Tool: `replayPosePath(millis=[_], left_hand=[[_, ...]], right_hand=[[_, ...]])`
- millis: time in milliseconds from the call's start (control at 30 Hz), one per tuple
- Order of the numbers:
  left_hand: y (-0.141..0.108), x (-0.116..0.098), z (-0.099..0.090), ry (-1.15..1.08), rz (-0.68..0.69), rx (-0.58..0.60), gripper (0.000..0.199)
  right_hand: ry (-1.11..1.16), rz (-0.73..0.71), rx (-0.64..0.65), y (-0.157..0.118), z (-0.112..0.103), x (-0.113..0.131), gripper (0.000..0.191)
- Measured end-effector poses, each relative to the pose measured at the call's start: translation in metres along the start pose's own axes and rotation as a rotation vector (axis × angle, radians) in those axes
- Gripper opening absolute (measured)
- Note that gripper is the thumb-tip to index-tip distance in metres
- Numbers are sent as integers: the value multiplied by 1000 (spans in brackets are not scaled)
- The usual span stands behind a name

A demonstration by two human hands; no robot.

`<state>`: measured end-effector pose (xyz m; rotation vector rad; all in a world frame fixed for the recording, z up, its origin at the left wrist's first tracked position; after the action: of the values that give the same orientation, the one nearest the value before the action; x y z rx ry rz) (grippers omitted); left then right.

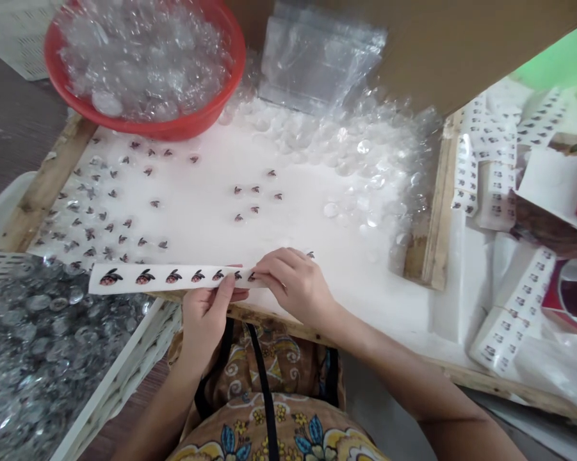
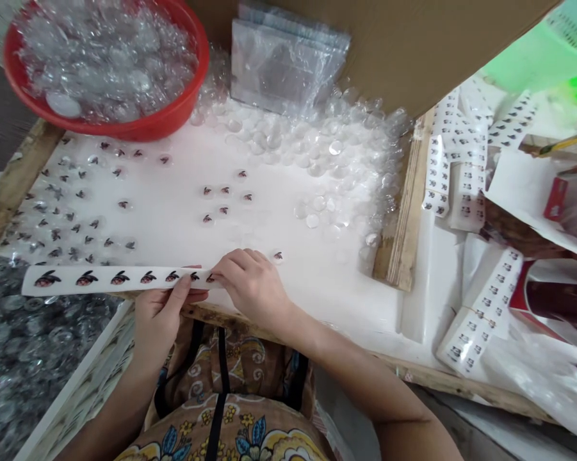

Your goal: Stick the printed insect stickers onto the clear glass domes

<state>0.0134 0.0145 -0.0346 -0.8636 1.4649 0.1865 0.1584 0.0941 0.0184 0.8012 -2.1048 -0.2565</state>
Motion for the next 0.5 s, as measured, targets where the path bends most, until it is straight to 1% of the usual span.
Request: replayPosePath(millis=[67, 100, 133, 233, 267, 300, 433, 500], left_hand=[[0, 2, -1, -28, -16, -13, 33], [0, 3, -2, -40, -20, -21, 33], [0, 4, -3, -47, -20, -28, 33], [0, 2, -4, -29, 0, -30, 34], [-1, 1, -3, -25, 7, -25, 34], [-1, -1, -3, -24, 13, -20, 34], [0, -5, 0, -30, 37, -17, 33], [0, -7, -1, -20, 50, -30, 33]], right_hand=[[-46, -70, -20, -2, 1, 5, 15], [-44, -70, -28, -3, 1, 6, 14], [-23, -38, -29, -2, 1, 5, 12], [72, 127, 4, 0, 4, -3, 9], [86, 154, 11, 1, 5, -4, 9], [83, 151, 8, 2, 5, -4, 9], [-41, -1, -68, 0, 1, 5, 13], [-85, -55, -75, -2, 0, 8, 14]])
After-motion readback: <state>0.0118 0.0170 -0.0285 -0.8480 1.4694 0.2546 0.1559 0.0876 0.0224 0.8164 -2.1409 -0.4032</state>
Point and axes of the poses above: each hand's wrist, its own y-axis towards the middle knuckle, its own z-axis out of the palm, x = y × z, the point moved 7 cm from there along y, towards the middle knuckle, and after that the axes turned 14 degrees about -x, right-handed, at the moved point
